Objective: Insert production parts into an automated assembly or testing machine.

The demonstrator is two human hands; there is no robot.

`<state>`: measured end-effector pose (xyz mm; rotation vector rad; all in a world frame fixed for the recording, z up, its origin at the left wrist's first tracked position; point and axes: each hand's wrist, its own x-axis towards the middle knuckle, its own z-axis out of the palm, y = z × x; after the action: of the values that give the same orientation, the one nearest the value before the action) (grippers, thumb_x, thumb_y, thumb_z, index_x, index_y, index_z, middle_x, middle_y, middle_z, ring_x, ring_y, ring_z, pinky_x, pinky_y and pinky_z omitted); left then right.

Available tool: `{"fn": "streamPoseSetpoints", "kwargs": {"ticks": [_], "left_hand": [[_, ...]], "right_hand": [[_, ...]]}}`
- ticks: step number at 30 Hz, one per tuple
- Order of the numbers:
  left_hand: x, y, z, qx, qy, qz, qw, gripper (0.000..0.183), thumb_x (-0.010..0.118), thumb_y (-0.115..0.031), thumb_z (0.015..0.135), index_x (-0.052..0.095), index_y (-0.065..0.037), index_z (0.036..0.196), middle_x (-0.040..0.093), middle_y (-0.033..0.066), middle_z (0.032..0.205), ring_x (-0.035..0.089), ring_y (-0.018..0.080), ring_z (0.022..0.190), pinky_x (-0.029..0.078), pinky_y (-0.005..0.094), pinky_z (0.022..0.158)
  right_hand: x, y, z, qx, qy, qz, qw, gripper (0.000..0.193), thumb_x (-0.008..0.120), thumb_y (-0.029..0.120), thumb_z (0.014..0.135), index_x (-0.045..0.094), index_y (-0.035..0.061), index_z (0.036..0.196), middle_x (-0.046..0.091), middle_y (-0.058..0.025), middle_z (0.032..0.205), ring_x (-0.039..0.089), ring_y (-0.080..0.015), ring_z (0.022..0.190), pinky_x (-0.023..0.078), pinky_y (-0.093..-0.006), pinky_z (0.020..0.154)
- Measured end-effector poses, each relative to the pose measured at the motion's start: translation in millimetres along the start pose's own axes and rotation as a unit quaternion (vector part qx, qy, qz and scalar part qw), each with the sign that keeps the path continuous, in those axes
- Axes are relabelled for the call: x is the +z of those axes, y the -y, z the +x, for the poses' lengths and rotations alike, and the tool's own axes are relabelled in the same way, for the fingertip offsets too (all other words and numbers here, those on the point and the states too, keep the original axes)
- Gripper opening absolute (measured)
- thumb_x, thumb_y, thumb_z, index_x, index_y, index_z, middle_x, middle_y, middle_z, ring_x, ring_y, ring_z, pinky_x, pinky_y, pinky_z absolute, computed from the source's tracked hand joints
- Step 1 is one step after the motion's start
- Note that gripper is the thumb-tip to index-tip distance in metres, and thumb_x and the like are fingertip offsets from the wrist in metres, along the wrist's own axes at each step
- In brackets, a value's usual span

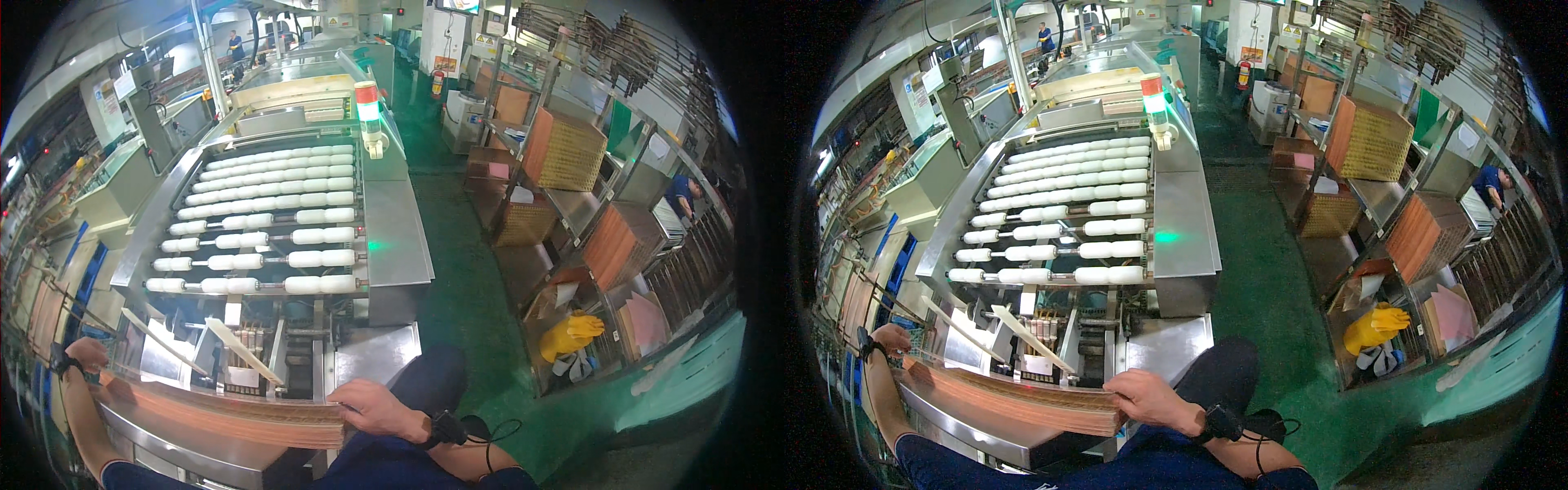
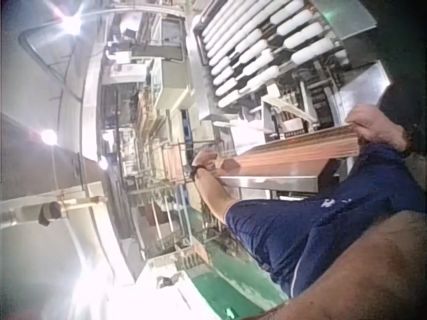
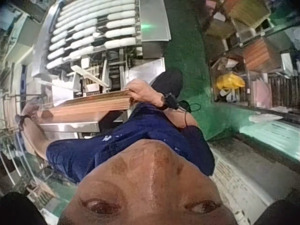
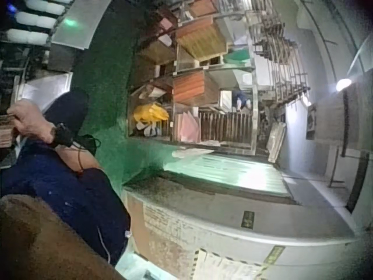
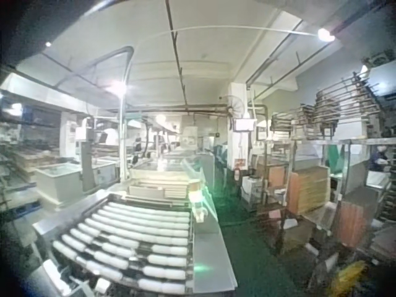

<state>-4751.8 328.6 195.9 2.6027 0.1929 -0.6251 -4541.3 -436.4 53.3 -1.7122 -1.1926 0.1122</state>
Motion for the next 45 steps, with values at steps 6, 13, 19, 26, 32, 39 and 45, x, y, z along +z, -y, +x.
{"fn": "streamPoseSetpoints", "kwargs": {"ticks": [6,13,19,26,32,39,45], "left_hand": [[2,4,5,-0.276,-0.028,-0.090,0.956,0.034,0.084,-0.022,0.069,0.073,-0.017,0.101,0.071,-0.0012,0.107,0.065,0.0237,0.109,0.054,0.0343,0.096],[4,0,-17,-0.240,-0.031,-0.155,0.958,0.038,0.085,-0.021,0.066,0.072,-0.015,0.102,0.071,0.0018,0.100,0.067,0.0262,0.096,0.056,0.0340,0.087],[13,-120,4,-0.386,-0.158,-0.199,0.887,0.028,0.074,-0.026,0.086,0.069,-0.008,0.106,0.073,0.0052,0.097,0.071,0.0231,0.091,0.059,0.0416,0.080],[11,-6,-38,-0.261,-0.083,-0.145,0.951,0.024,0.068,-0.024,0.093,0.067,-0.005,0.108,0.073,0.0094,0.098,0.072,0.0233,0.091,0.060,0.0457,0.078],[3,-130,29,-0.386,-0.150,-0.181,0.892,0.020,0.068,-0.024,0.092,0.069,-0.005,0.097,0.074,0.0107,0.097,0.073,0.0233,0.088,0.061,0.0413,0.075],[4,-91,26,-0.345,-0.136,-0.112,0.922,0.021,0.061,-0.020,0.094,0.069,-0.002,0.101,0.074,0.0132,0.091,0.073,0.0251,0.077,0.059,0.0458,0.060],[6,-101,10,-0.358,-0.150,-0.160,0.908,0.024,0.063,-0.024,0.094,0.066,-0.002,0.103,0.074,0.0131,0.094,0.073,0.0225,0.074,0.059,0.0394,0.057]], "right_hand": [[-3,1,-1,0.002,0.010,-0.010,1.000,0.023,0.070,0.013,0.089,0.068,0.0003,0.107,0.070,-0.0145,0.104,0.065,-0.0336,0.097,0.052,-0.0424,0.085],[-4,1,2,-0.007,0.015,-0.010,1.000,0.025,0.071,0.014,0.088,0.068,-0.0009,0.108,0.070,-0.0153,0.105,0.065,-0.0340,0.097,0.052,-0.0423,0.085],[-5,-2,-1,0.003,0.003,-0.023,1.000,0.025,0.072,0.012,0.086,0.069,-0.0005,0.107,0.070,-0.0146,0.104,0.065,-0.0333,0.097,0.052,-0.0416,0.084],[-2,-1,5,-0.012,0.024,-0.004,1.000,0.024,0.067,0.016,0.089,0.068,0.0006,0.108,0.070,-0.0151,0.104,0.065,-0.0332,0.099,0.051,-0.0437,0.089],[-9,-4,0,0.025,-0.001,-0.044,0.999,0.025,0.069,0.014,0.088,0.069,0.0013,0.109,0.070,-0.0143,0.105,0.065,-0.0329,0.100,0.051,-0.0433,0.089],[-7,-11,4,-0.001,-0.014,-0.060,0.998,0.029,0.074,0.013,0.084,0.068,0.0017,0.110,0.070,-0.0137,0.107,0.064,-0.0338,0.098,0.052,-0.0430,0.084],[-8,-9,9,0.008,-0.002,-0.050,0.999,0.030,0.074,0.013,0.083,0.068,0.0018,0.110,0.070,-0.0136,0.108,0.064,-0.0335,0.100,0.052,-0.0427,0.086]]}}
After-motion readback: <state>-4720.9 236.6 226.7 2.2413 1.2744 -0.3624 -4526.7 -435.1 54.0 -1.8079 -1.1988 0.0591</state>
